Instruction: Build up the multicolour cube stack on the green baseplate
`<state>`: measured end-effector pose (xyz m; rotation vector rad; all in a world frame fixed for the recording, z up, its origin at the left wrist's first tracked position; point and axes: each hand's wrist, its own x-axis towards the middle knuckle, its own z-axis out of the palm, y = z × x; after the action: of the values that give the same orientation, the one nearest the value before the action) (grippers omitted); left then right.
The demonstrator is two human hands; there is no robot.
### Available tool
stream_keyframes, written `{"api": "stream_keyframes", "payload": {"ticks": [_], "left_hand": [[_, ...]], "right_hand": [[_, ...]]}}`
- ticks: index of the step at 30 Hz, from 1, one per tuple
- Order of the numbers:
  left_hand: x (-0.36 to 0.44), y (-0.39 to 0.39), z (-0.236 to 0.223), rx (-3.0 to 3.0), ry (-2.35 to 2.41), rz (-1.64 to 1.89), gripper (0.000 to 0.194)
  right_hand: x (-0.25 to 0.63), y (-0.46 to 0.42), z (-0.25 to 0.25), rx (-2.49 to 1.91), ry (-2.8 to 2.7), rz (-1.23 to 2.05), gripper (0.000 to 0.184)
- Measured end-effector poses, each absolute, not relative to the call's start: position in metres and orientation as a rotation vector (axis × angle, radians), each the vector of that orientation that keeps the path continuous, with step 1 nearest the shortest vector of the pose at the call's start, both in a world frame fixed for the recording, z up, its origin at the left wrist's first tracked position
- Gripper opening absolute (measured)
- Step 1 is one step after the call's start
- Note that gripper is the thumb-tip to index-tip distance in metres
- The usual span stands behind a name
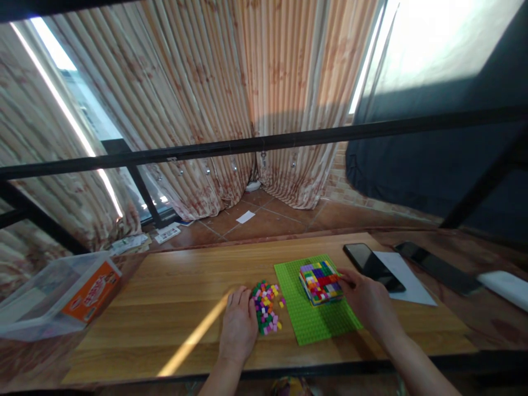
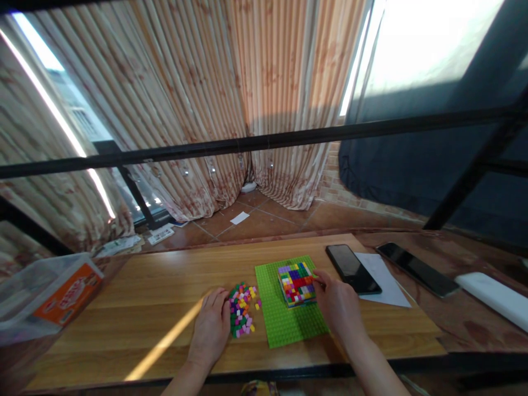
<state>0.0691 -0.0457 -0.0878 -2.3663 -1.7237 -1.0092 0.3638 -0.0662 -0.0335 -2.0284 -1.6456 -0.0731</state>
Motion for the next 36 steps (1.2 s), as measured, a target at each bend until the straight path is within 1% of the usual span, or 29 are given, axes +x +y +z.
{"api": "stream_keyframes", "payload": {"ticks": [10,16,28,36], "left_hand": [[0.072,-0.046,-0.087,-2.367,-1.765,-0.997,0.024],[0.071,-0.047,-0.087,-2.369,-1.764,-1.006,0.023],[0.073,-0.048,-0.086,-2.362,-1.762,-1.021,0.023],[0.073,-0.048,-0.087,-2.358,-1.779,-0.991,0.023]], "right_hand": [[0.367,-0.065,-0.035,-2.046,-1.617,-0.025,0.038],[0.371,-0.06,-0.038,-2.069,-1.544,0.063,0.036],[0.372,-0.06,-0.039,-2.021,-1.527,0.04,0.035],[0.374,-0.059,-0.039,-2.007,-1.486,0.13,0.036]]}}
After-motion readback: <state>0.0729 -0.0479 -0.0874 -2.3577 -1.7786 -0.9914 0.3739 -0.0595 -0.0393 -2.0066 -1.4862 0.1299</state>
